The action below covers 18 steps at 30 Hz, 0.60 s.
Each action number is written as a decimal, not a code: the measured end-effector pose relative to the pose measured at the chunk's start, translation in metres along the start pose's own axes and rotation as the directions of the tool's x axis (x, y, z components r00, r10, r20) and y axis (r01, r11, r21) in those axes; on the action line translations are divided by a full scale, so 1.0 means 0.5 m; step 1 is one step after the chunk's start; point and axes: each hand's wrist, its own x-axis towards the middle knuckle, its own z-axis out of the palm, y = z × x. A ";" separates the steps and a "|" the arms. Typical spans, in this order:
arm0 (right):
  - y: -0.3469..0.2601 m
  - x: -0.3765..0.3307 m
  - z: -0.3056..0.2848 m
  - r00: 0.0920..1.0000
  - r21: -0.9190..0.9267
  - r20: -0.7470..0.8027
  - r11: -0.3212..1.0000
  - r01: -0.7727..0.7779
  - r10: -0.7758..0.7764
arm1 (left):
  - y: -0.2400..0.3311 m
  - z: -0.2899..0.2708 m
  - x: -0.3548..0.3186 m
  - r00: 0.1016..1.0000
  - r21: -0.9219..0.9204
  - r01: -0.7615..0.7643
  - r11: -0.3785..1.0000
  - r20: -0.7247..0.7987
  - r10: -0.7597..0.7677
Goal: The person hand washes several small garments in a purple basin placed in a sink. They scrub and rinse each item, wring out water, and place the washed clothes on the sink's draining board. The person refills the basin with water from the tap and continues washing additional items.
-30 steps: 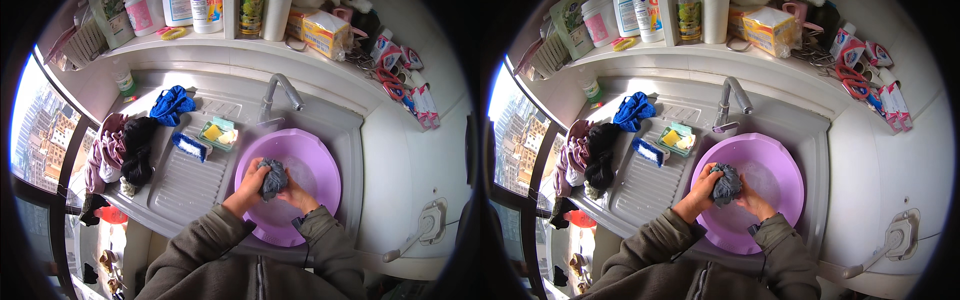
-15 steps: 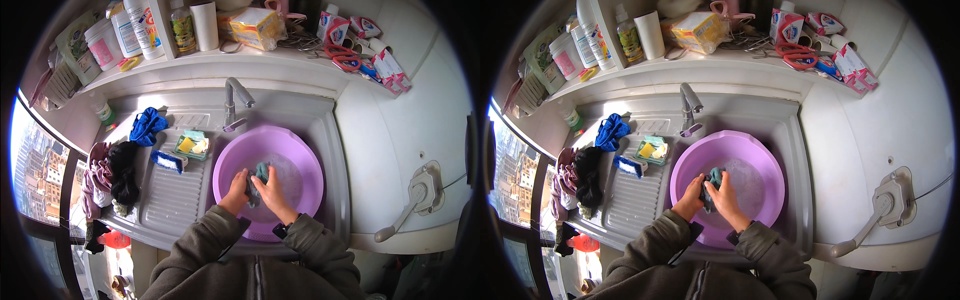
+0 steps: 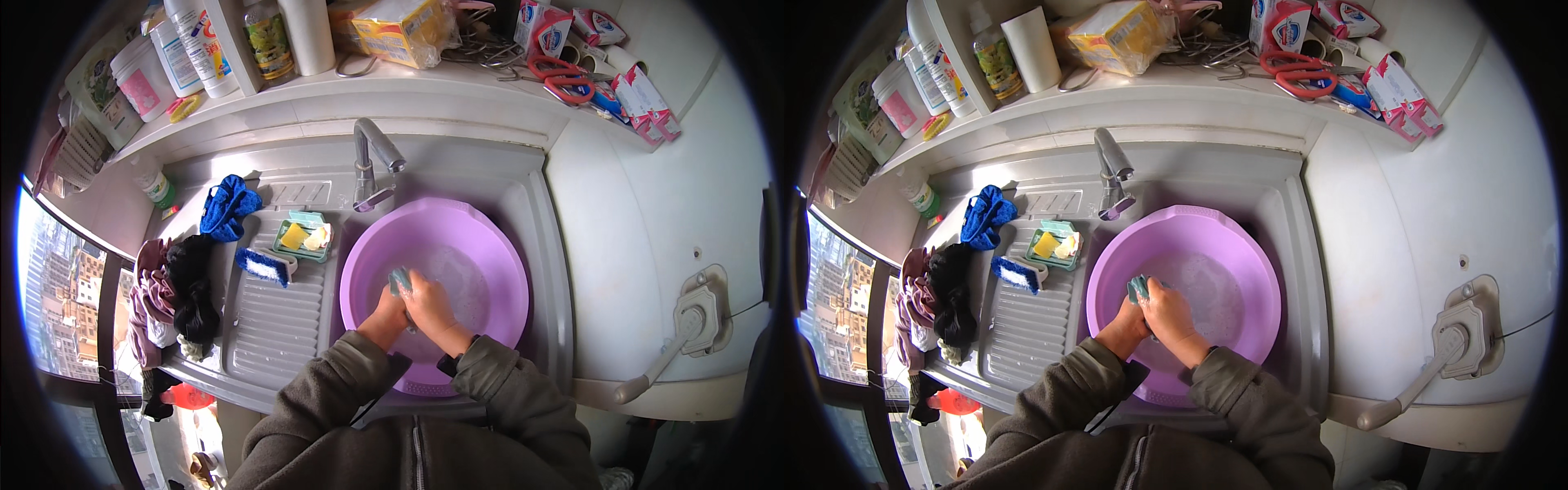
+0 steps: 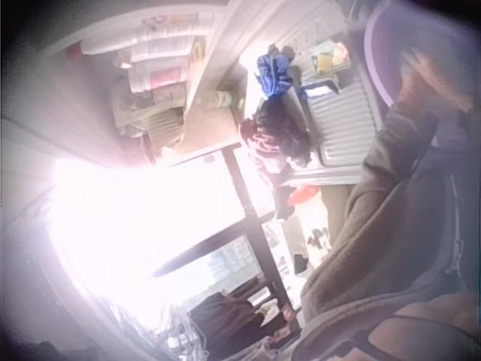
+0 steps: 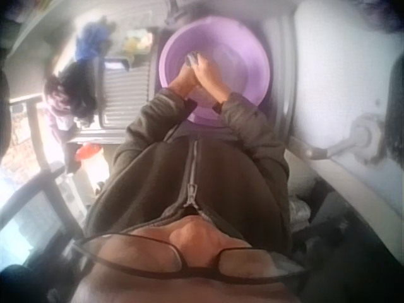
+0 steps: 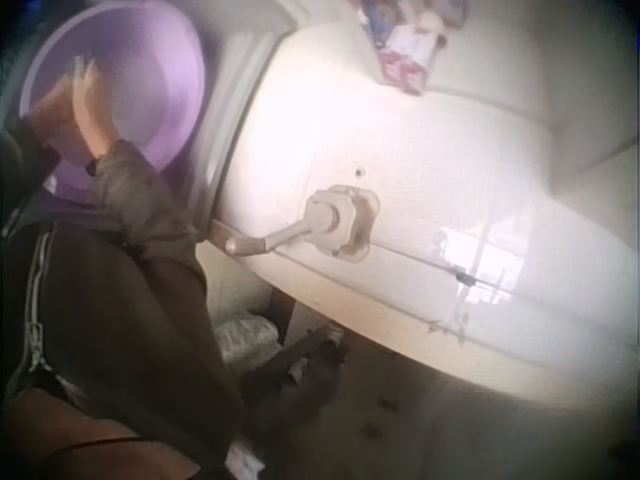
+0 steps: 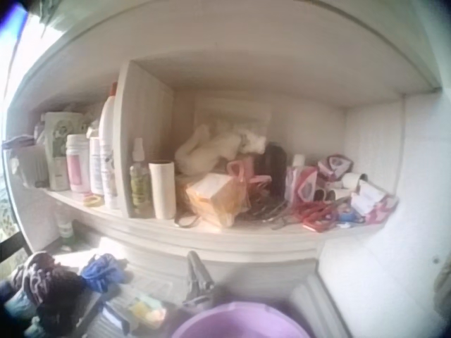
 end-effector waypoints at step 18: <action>0.146 0.024 -0.009 0.772 0.674 0.345 0.431 -0.600 0.534 | 0.039 0.088 -0.067 0.995 0.201 -0.077 0.977 0.079 0.062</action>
